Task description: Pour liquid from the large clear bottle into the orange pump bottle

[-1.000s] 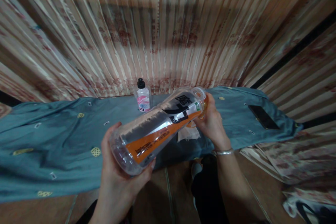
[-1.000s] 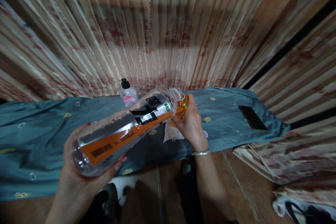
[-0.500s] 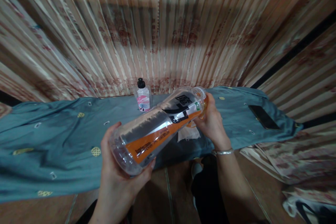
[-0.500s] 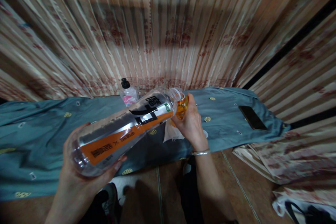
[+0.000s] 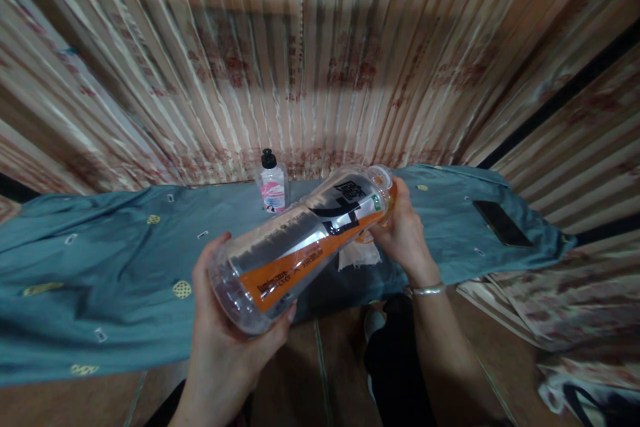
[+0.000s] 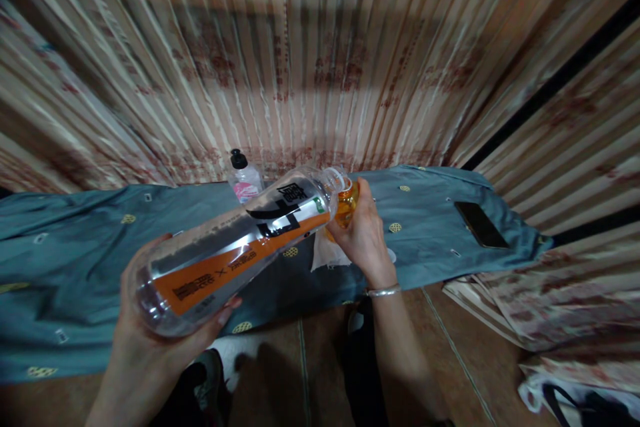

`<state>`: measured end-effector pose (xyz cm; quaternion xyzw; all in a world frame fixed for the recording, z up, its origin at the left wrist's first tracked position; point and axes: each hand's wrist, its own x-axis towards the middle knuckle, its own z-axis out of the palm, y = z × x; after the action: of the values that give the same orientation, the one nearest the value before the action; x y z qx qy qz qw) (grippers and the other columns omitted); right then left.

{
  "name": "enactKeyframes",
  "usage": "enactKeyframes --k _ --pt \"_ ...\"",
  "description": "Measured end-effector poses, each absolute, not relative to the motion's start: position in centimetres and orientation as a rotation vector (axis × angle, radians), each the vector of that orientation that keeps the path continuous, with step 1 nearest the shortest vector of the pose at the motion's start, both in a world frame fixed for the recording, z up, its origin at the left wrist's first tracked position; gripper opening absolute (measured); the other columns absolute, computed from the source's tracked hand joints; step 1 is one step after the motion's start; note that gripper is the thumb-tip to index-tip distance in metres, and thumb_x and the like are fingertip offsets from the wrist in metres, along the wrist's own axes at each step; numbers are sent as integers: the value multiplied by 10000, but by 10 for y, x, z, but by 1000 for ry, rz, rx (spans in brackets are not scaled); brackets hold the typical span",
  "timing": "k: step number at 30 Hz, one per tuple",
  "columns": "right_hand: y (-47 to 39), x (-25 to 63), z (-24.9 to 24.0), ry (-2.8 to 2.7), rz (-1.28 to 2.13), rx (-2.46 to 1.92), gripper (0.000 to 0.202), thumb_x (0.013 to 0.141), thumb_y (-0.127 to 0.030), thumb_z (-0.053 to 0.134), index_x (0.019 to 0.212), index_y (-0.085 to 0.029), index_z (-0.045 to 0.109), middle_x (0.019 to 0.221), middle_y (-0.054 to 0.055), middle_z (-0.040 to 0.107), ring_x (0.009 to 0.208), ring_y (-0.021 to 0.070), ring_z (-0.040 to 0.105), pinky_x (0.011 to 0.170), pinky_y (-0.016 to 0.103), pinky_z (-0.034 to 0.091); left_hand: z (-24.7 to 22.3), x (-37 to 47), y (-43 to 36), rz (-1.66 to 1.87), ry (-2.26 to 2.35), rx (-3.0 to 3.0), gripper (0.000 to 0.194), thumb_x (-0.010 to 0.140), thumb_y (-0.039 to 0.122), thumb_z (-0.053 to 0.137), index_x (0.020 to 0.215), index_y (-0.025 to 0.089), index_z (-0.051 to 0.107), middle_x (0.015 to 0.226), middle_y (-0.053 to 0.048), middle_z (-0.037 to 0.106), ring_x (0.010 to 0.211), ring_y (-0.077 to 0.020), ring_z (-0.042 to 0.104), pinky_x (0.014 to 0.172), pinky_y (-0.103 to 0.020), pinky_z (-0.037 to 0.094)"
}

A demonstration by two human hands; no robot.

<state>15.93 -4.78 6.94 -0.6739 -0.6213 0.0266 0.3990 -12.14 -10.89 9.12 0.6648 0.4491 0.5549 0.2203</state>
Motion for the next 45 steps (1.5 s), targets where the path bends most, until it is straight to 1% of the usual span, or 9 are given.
enactKeyframes --k 4,12,17,22,27,32,37,41,45 --pt "-48 160 70 -1577 78 -1697 895 799 -383 698 1541 -140 259 1406 246 588 1313 409 578 1010 581 519 91 -122 -109 1513 1228 1832 997 638 266 901 1492 326 389 1157 -9 632 928 -172 724 768 -247 644" --pt "-48 160 71 -1590 70 -1721 896 800 -372 693 1537 -120 250 1415 252 576 1315 389 574 1027 556 524 96 -106 -115 1596 1284 1377 963 540 241 926 1401 310 501 1154 -6 642 907 -180 715 758 -260 639" --pt "-47 160 69 -1571 66 -1718 904 796 -395 691 1541 -124 255 1402 256 590 1292 405 595 999 574 535 98 -106 -117 1580 1307 1353 974 473 241 942 1357 302 539 1221 -17 612 944 -206 696 765 -296 640" --pt "-47 162 65 -1582 24 -1679 877 804 -392 686 1537 -149 269 1409 246 590 1263 403 617 987 580 538 93 -117 -111 1556 1319 1639 971 531 294 936 1400 318 503 1250 -25 582 957 -205 689 758 -288 640" --pt "-46 161 65 -1561 25 -1710 891 804 -400 673 1542 -123 258 1395 257 601 1240 404 632 969 580 547 95 -120 -110 1507 1327 1886 963 635 352 896 1474 328 425 1205 -21 582 928 -182 698 757 -267 641" --pt "-46 161 65 -1562 14 -1731 913 796 -423 678 1542 -107 255 1380 271 605 1227 410 637 955 579 552 98 -112 -113 1600 1341 1681 905 594 362 902 1406 330 504 1260 -14 559 928 -169 691 760 -253 636" --pt "-46 162 64 -1566 1 -1707 893 806 -412 676 1539 -121 258 1407 262 586 1269 400 611 989 573 535 94 -113 -112 1572 1347 1660 957 549 331 925 1408 341 503 1283 -16 561 970 -183 690 763 -260 642" --pt "-47 161 64 -1555 18 -1696 889 808 -399 679 1540 -127 255 1407 254 588 1280 391 606 1007 561 528 96 -111 -113 1595 1315 1540 959 479 280 945 1350 312 545 1188 -12 616 920 -205 719 729 -295 657" --pt "-48 160 66 -1547 27 -1708 886 809 -399 678 1537 -118 259 1397 257 595 1277 391 610 1008 559 528 102 -104 -120 1516 1317 1210 1030 446 233 956 1372 330 516 1235 -17 638 1024 -276 728 837 -393 653"
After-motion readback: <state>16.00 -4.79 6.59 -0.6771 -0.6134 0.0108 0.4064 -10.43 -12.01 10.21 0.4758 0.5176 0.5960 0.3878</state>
